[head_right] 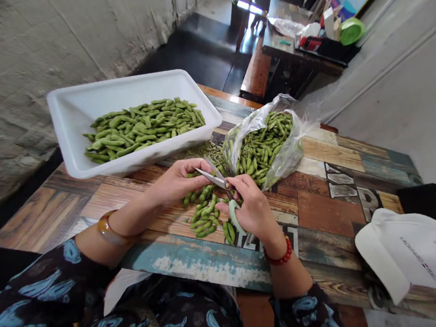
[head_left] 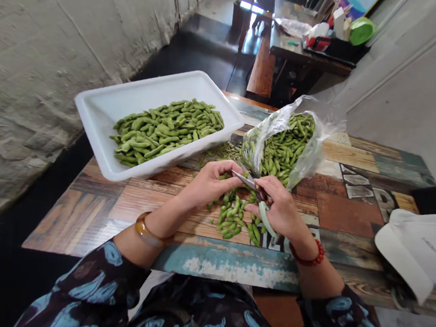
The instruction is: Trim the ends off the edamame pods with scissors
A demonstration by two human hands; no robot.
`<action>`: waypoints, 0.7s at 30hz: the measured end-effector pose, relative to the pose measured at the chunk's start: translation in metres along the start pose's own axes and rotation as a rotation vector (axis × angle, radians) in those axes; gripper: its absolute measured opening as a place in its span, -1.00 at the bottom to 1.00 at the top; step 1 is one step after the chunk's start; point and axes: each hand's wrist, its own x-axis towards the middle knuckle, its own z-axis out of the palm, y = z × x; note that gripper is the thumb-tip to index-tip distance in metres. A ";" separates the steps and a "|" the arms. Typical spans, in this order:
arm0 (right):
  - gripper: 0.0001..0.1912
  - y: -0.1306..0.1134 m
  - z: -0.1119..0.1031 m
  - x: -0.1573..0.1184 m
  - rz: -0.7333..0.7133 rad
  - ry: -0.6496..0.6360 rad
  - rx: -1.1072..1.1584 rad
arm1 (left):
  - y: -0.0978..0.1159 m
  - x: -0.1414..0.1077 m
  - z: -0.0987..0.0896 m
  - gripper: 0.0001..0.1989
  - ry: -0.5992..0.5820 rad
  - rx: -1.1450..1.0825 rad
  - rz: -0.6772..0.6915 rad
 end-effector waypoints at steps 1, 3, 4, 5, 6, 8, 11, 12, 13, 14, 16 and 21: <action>-0.53 0.000 0.000 0.000 0.001 -0.003 -0.003 | 0.000 -0.001 0.001 -0.86 0.002 0.015 0.015; -0.54 0.000 0.001 -0.001 0.005 -0.004 -0.004 | 0.001 -0.004 0.002 -0.85 -0.003 0.039 0.017; -0.54 -0.001 0.002 -0.002 0.004 -0.005 -0.003 | 0.001 -0.005 0.003 -0.83 -0.008 0.051 0.009; -0.54 -0.002 0.003 -0.003 0.001 -0.008 -0.005 | 0.001 -0.006 0.003 -0.82 -0.013 0.062 -0.001; -0.55 -0.002 0.003 -0.003 -0.002 -0.013 -0.010 | 0.001 -0.007 0.004 -0.81 -0.017 0.072 -0.010; -0.57 -0.004 0.003 -0.004 -0.003 -0.025 -0.025 | 0.000 -0.009 0.003 -0.79 -0.025 0.093 -0.020; -0.63 -0.006 0.001 -0.003 0.011 -0.055 -0.039 | -0.003 -0.008 0.000 -0.79 -0.041 0.120 -0.016; -0.66 -0.007 0.001 -0.003 0.016 -0.070 -0.042 | -0.004 -0.008 -0.002 -0.79 -0.046 0.129 -0.008; -0.68 -0.007 0.000 -0.003 0.021 -0.084 -0.047 | -0.005 -0.007 -0.003 -0.79 -0.048 0.144 0.005; -0.70 -0.007 0.000 -0.002 0.025 -0.095 -0.054 | -0.006 -0.006 -0.005 -0.80 -0.045 0.162 0.021; -0.72 -0.007 0.001 -0.002 0.028 -0.103 -0.069 | -0.007 -0.005 -0.008 -0.82 -0.029 0.204 0.051; -0.76 -0.001 0.004 -0.002 0.010 -0.064 -0.057 | -0.013 -0.003 -0.011 -0.76 -0.013 0.156 -0.038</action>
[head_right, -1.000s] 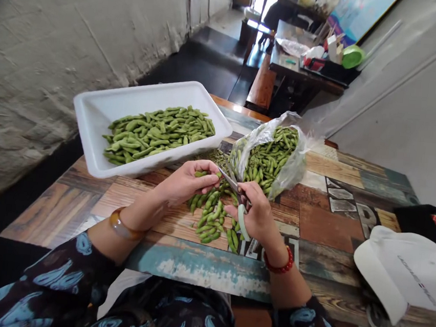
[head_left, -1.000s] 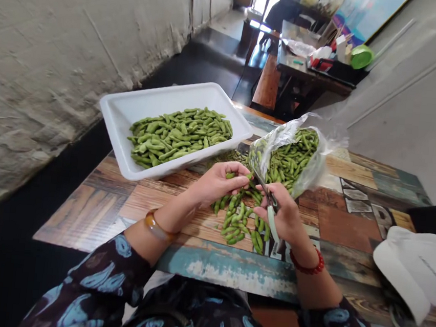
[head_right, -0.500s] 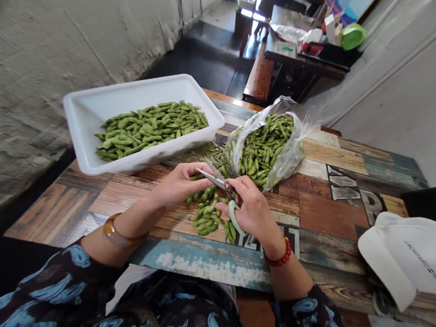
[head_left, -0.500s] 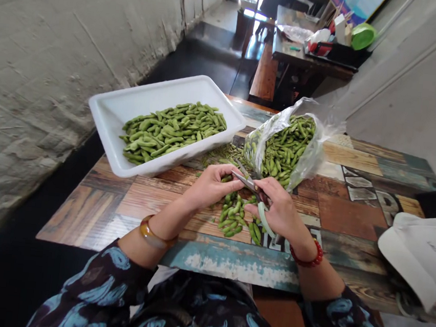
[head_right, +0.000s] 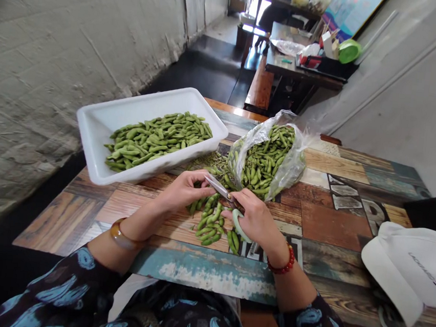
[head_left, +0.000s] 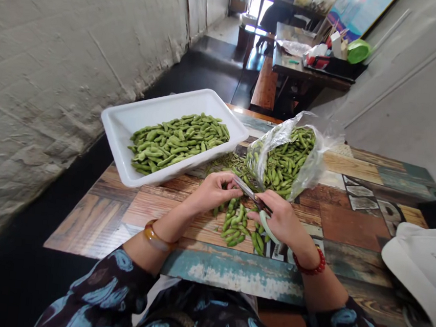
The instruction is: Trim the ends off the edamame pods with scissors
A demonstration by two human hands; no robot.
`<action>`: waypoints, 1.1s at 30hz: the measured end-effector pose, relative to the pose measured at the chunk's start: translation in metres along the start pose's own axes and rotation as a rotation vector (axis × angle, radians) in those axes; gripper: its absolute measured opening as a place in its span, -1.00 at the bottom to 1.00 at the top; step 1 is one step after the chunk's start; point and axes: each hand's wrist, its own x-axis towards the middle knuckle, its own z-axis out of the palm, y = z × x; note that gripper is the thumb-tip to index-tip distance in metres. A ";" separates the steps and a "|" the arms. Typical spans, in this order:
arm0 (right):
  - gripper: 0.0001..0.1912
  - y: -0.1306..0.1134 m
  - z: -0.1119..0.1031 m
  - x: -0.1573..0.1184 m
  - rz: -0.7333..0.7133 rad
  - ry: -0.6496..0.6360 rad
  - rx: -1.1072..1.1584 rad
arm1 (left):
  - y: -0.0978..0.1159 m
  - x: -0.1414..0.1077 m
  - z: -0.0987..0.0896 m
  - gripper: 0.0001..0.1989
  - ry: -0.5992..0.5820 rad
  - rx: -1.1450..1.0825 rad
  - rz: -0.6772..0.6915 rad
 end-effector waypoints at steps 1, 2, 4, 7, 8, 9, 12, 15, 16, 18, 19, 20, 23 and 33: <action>-0.77 0.001 0.000 0.001 0.012 0.024 0.009 | -0.001 0.000 0.000 -0.77 0.005 -0.052 -0.035; -0.77 0.002 -0.001 0.001 0.030 0.054 0.019 | -0.002 0.000 0.000 -0.77 0.013 -0.118 -0.070; -0.78 0.003 -0.003 0.003 0.075 0.114 0.040 | -0.004 0.001 0.000 -0.74 0.024 -0.275 -0.141; -0.77 0.002 -0.003 0.003 0.087 0.141 0.035 | -0.003 0.001 -0.001 -0.67 0.009 -0.498 -0.230; -0.75 0.002 -0.002 0.003 0.072 0.142 0.020 | -0.003 0.001 -0.001 -0.66 0.011 -0.561 -0.242; -0.73 0.001 0.000 0.002 0.051 0.141 0.001 | -0.002 0.001 -0.001 -0.66 0.014 -0.614 -0.248; -0.64 0.002 0.006 0.000 0.015 0.146 -0.062 | -0.001 0.000 0.000 -0.66 0.006 -0.695 -0.245; -0.59 0.002 0.008 -0.001 0.025 0.149 -0.114 | -0.001 -0.001 0.005 -0.66 -0.043 -0.691 -0.231; -0.59 0.001 0.008 -0.001 0.027 0.151 -0.123 | -0.002 -0.002 0.008 -0.67 -0.059 -0.683 -0.226; -0.59 -0.001 0.006 -0.001 0.020 0.144 -0.130 | -0.002 -0.002 0.012 -0.66 -0.082 -0.652 -0.205; -0.60 -0.003 0.004 -0.001 0.017 0.135 -0.131 | -0.002 -0.003 0.013 -0.64 -0.092 -0.627 -0.192; -0.60 -0.005 0.003 -0.001 0.016 0.126 -0.133 | -0.002 -0.003 0.015 -0.64 -0.099 -0.597 -0.178; -0.62 -0.010 -0.002 -0.001 0.030 0.102 -0.153 | -0.002 -0.003 0.016 -0.64 -0.081 -0.515 -0.148; -0.63 -0.015 -0.008 -0.003 0.041 0.074 -0.138 | -0.004 -0.005 0.012 -0.72 -0.009 -0.343 -0.041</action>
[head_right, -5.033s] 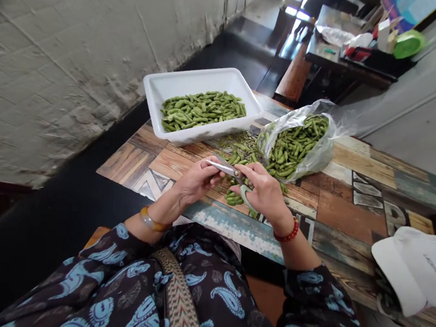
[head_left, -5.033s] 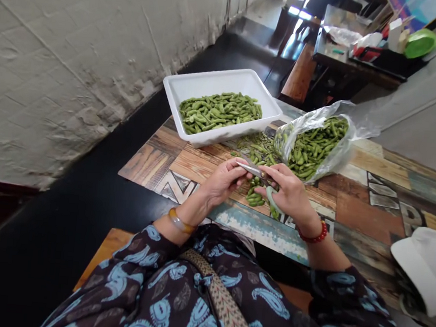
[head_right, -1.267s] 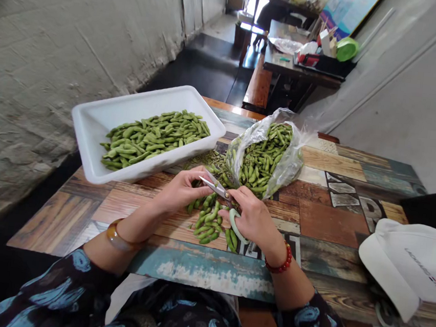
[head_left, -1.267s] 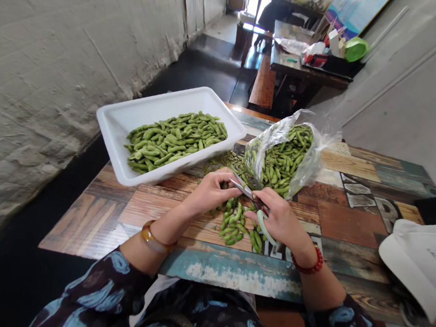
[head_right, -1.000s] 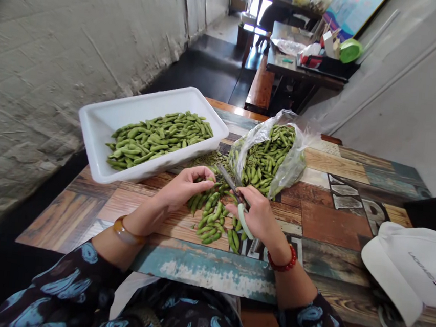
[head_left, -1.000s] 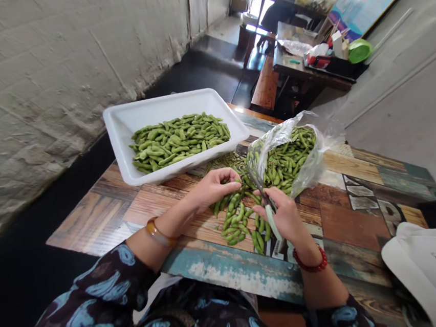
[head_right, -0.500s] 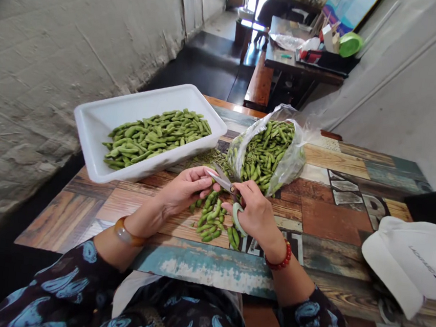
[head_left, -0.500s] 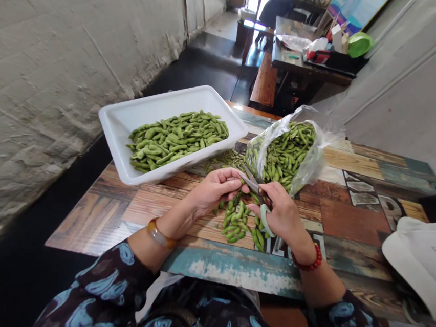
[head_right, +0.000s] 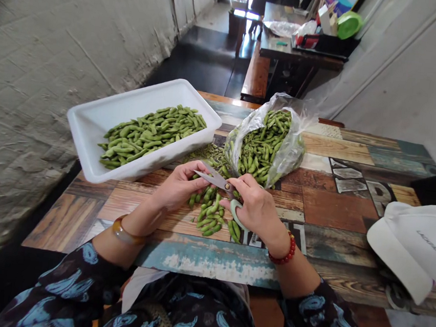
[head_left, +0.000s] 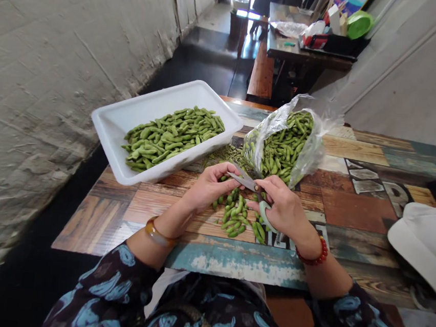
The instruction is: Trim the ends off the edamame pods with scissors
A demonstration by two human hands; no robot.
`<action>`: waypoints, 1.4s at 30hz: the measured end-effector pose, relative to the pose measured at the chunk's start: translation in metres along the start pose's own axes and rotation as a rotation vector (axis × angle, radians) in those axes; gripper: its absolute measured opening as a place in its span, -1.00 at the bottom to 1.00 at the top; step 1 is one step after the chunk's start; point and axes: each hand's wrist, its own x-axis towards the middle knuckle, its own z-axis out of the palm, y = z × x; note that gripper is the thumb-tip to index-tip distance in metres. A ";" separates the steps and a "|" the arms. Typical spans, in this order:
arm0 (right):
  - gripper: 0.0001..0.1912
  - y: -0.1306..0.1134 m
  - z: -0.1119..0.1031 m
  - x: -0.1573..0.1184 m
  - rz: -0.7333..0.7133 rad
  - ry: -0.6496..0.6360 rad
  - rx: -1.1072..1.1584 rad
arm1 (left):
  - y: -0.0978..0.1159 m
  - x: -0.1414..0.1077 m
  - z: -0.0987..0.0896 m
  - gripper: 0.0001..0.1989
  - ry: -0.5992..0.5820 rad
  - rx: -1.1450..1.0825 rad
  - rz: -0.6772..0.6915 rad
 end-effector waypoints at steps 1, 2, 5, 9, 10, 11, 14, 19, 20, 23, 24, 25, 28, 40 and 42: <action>-0.63 0.000 0.000 0.000 -0.003 -0.004 0.009 | 0.001 0.000 0.000 -0.73 0.009 0.017 0.004; -0.64 0.000 -0.001 0.000 -0.005 -0.007 0.014 | 0.002 -0.001 0.000 -0.73 0.019 0.034 0.003; -0.67 0.002 0.000 0.000 -0.001 -0.014 0.016 | 0.004 -0.001 0.002 -0.73 0.048 0.069 0.008; -0.74 0.007 0.003 0.000 -0.018 -0.027 0.038 | 0.008 -0.001 0.003 -0.74 0.040 0.070 0.025; -0.76 0.008 0.003 0.001 -0.024 -0.018 0.054 | 0.009 0.000 0.002 -0.74 0.040 0.039 0.015; -0.76 0.010 0.004 0.002 -0.026 0.002 0.072 | 0.010 0.001 0.001 -0.75 0.045 -0.010 -0.002; -0.79 0.015 0.005 0.005 0.007 0.120 0.120 | 0.013 0.005 -0.008 -0.75 0.066 -0.181 -0.074; -0.77 0.017 0.003 0.007 0.032 0.175 0.111 | 0.011 0.009 -0.020 -0.71 0.028 -0.003 -0.144; -0.76 0.016 0.003 0.006 0.029 0.166 0.105 | 0.009 0.010 -0.021 -0.73 -0.019 0.111 -0.144; -0.75 0.014 0.003 0.005 0.029 0.152 0.088 | 0.002 0.010 -0.021 -0.83 -0.126 0.492 -0.085; -0.75 0.014 0.003 0.005 0.030 0.154 0.084 | 0.001 0.010 -0.020 -0.84 -0.130 0.616 -0.055; -0.75 0.014 0.003 0.005 0.028 0.159 0.082 | 0.001 0.010 -0.020 -0.85 -0.125 0.730 -0.030; -0.75 0.015 0.003 0.005 0.017 0.173 0.078 | 0.003 0.007 -0.017 -0.87 -0.149 0.979 -0.036; -0.72 0.017 0.005 0.004 0.041 0.144 0.068 | -0.002 -0.001 0.000 -0.83 -0.174 1.042 -0.039; -0.71 0.017 0.005 0.005 0.045 0.135 0.067 | -0.003 -0.002 -0.002 -0.85 -0.156 1.050 -0.033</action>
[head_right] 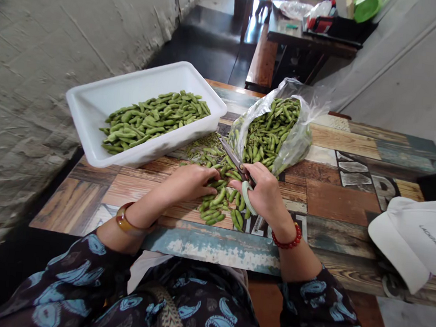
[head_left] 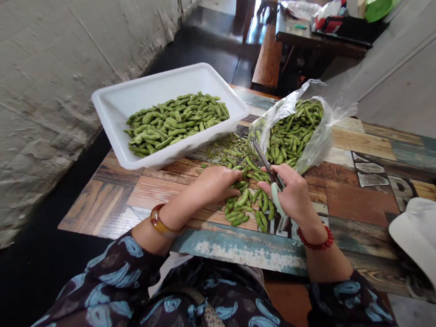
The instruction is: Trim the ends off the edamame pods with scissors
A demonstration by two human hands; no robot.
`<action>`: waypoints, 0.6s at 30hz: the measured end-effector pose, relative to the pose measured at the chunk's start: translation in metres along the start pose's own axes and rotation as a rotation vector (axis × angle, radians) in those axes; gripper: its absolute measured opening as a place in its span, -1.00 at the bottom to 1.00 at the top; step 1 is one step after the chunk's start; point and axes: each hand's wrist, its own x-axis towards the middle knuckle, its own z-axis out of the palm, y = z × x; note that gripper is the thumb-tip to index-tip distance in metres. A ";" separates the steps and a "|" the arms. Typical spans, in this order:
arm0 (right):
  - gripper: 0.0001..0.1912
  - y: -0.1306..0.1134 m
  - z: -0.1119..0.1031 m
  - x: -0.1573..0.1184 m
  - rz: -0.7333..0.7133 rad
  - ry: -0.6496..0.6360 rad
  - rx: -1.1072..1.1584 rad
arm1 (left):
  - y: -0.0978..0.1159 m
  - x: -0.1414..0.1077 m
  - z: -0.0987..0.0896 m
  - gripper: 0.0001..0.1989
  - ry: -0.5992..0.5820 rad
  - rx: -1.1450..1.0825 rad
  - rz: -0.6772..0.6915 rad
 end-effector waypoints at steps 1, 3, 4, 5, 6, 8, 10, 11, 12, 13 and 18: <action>-0.70 0.000 0.000 0.000 0.004 -0.007 0.002 | -0.001 0.000 0.000 -0.87 0.009 0.019 -0.004; -0.69 0.000 -0.001 0.000 0.014 -0.017 0.011 | -0.002 0.000 -0.002 -0.89 0.010 0.058 -0.015; -0.69 0.000 -0.001 0.000 0.019 -0.019 0.016 | -0.002 0.000 -0.003 -0.90 0.007 0.066 -0.023; -0.68 0.000 -0.001 0.000 0.023 -0.017 0.020 | -0.002 0.001 -0.003 -0.90 0.012 0.058 -0.032; -0.68 0.000 -0.001 0.000 0.024 -0.015 0.022 | -0.002 0.002 -0.004 -0.90 0.025 0.029 -0.038; -0.69 0.000 -0.001 0.001 0.019 -0.004 0.023 | -0.003 0.004 -0.007 -0.89 0.078 -0.092 -0.031; -0.71 0.000 -0.002 0.001 0.011 0.006 0.024 | -0.003 0.005 -0.011 -0.88 0.123 -0.279 0.005; -0.72 0.000 -0.002 0.001 0.008 0.005 0.028 | -0.002 0.005 -0.013 -0.86 0.130 -0.387 0.029; -0.72 0.000 -0.003 0.001 0.006 0.000 0.037 | -0.002 0.005 -0.015 -0.83 0.129 -0.493 0.048; -0.72 0.000 -0.004 0.001 0.003 -0.009 0.048 | -0.001 0.004 -0.016 -0.82 0.123 -0.589 0.058; -0.66 -0.001 -0.005 0.000 -0.036 -0.090 0.067 | 0.004 0.002 -0.019 -0.81 0.113 -0.818 0.032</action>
